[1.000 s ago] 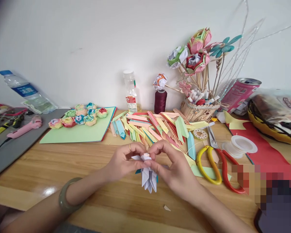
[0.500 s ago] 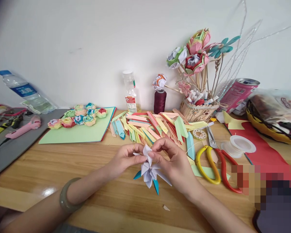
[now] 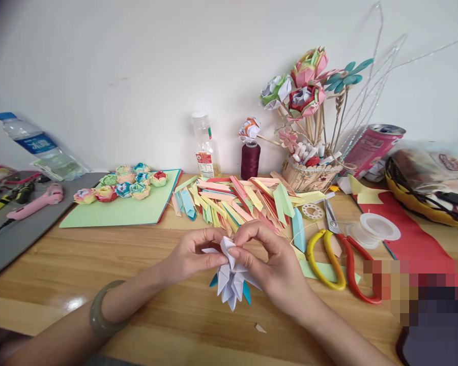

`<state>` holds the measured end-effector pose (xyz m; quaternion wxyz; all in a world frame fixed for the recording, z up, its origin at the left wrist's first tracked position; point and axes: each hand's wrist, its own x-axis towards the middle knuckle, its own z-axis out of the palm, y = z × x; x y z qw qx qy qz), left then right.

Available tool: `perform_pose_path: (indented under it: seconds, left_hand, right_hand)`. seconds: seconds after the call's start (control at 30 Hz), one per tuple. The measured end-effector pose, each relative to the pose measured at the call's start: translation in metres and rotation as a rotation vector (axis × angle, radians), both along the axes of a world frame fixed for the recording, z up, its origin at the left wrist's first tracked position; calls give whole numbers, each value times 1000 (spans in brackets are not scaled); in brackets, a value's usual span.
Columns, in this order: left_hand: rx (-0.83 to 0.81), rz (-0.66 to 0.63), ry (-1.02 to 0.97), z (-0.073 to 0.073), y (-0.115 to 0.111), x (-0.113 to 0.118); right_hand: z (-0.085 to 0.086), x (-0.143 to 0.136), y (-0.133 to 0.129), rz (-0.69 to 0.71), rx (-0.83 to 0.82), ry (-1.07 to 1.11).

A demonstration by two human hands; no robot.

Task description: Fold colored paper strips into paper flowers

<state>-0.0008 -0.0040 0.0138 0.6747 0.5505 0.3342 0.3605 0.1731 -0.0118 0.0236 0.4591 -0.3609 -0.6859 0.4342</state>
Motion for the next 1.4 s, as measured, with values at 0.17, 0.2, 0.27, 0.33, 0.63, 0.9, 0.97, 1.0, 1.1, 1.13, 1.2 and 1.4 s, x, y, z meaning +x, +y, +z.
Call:
perform_pose_path:
  seconds: [0.17, 0.2, 0.27, 0.33, 0.63, 0.9, 0.97, 1.0, 1.1, 1.13, 1.2, 1.4]
  left_hand:
    - [95, 28, -3, -2, 0, -1]
    - [92, 35, 1, -1, 0, -1]
    - [71, 44, 7, -1, 0, -2]
    - [39, 49, 15, 0, 0, -2]
    - [-74, 90, -4, 0, 5, 0]
    - [-147, -66, -12, -4, 11, -6]
    - [-158, -51, -18, -4, 12, -6]
    - [-165, -23, -14, -5, 11, -6]
    - [-207, 86, -13, -4, 10, -2]
    - [-222, 115, -19, -3, 10, 0]
    - [-235, 160, -33, -1, 9, 2]
    - [-278, 178, -91, 2, 9, 4]
  right_hand:
    - [4, 6, 5, 68, -79, -108]
    - [5, 7, 6, 79, -86, -117]
    - [6, 8, 7, 104, -103, -129]
    - [6, 9, 9, 133, -136, -140]
    - [6, 5, 13, 207, -441, -19]
    - [8, 1, 12, 182, -520, -2]
    - [8, 1, 11, 170, -512, -5]
    - [7, 1, 11, 163, -506, -15]
    - [7, 2, 11, 158, -468, -59]
    - [6, 2, 12, 164, -458, -70]
    - [6, 3, 13, 184, -455, -73]
    - [4, 5, 16, 207, -506, -23]
